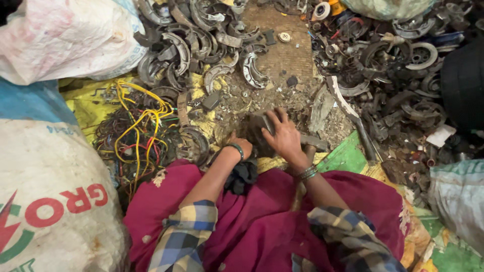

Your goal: The person sits on the ground in a scrap yard, sorting through a large bag of metal parts. They use a hammer to break apart or flatten various metal pieces, including a watch and curved metal components, placing the processed items into a nearby container.

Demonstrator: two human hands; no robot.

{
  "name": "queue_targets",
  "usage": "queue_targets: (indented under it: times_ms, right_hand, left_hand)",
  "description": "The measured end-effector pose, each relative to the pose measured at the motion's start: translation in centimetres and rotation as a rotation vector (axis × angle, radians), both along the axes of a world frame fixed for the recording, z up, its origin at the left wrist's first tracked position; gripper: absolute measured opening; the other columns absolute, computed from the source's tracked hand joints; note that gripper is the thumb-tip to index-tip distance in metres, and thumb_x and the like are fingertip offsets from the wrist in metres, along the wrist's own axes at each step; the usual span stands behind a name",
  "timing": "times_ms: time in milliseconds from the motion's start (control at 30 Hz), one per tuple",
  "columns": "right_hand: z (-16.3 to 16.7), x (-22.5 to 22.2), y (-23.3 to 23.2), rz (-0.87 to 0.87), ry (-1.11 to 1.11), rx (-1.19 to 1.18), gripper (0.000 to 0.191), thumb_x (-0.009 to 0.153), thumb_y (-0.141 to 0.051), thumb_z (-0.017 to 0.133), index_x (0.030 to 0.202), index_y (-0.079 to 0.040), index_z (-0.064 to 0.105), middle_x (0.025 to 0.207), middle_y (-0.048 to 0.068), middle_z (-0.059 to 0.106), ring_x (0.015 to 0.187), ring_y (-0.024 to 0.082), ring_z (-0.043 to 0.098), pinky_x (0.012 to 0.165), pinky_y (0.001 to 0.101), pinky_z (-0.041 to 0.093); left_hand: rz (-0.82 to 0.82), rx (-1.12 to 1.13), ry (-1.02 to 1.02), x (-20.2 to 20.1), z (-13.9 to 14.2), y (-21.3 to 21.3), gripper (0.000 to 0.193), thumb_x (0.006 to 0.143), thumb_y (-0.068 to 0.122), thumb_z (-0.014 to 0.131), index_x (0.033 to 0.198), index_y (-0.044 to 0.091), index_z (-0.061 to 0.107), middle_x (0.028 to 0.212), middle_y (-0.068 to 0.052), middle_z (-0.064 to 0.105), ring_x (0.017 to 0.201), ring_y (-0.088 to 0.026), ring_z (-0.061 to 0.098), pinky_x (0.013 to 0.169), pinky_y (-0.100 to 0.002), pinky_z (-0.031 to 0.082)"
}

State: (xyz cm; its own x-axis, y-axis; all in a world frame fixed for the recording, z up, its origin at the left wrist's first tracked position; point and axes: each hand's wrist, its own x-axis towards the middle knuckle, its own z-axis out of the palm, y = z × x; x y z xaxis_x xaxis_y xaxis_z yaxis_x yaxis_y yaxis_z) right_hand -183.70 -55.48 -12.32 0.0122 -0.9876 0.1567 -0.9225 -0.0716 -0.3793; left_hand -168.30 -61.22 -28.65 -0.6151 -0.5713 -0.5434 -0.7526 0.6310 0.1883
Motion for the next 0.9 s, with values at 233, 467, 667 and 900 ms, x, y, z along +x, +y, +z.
queue_targets:
  times_ms: [233,467,667,900]
  right_hand:
    - [-0.2,2.1,2.4,-0.168,0.052,-0.069,0.063,0.085,-0.038,0.073,0.143,-0.020,0.056,0.154,0.019,0.044,0.108,0.047,0.062,0.083,0.0539,0.056]
    - [-0.2,1.2,-0.8,-0.142,0.068,0.032,0.064,0.085,-0.040,0.074,0.144,-0.024,0.056,0.155,0.020,0.043,0.103,0.046,0.065,0.084,0.0541,0.057]
    - [-0.9,-0.3,-0.3,-0.056,0.052,-0.044,0.065,0.082,-0.040,0.076,0.142,-0.024,0.058,0.153,0.019,0.046,0.104,0.045,0.065,0.085,0.0516,0.058]
    - [-2.1,-0.2,0.3,-0.074,0.058,-0.062,0.067,0.082,-0.041,0.078,0.143,-0.024,0.058,0.153,0.016,0.048,0.108,0.043,0.064,0.088,0.0509,0.057]
  left_hand:
    - [-0.029,0.039,-0.079,-1.1,-0.4,0.6,0.041,0.092,0.015,0.051,0.127,0.014,0.073,0.149,-0.011,0.056,0.151,-0.034,0.035,0.116,-0.080,0.002]
    - [0.002,-0.068,-0.043,-1.9,-1.5,1.6,0.049,0.100,0.030,0.046,0.147,0.021,0.057,0.158,-0.005,0.047,0.156,-0.033,0.025,0.111,-0.083,0.002]
    - [0.050,-0.101,0.016,-2.3,-0.9,2.2,0.050,0.101,0.033,0.043,0.150,0.025,0.051,0.154,-0.006,0.049,0.153,-0.033,0.026,0.109,-0.084,0.002]
    - [0.040,-0.123,0.001,-1.9,1.2,1.9,0.041,0.103,0.025,0.045,0.137,0.020,0.068,0.143,-0.005,0.064,0.151,-0.032,0.039,0.114,-0.084,0.003]
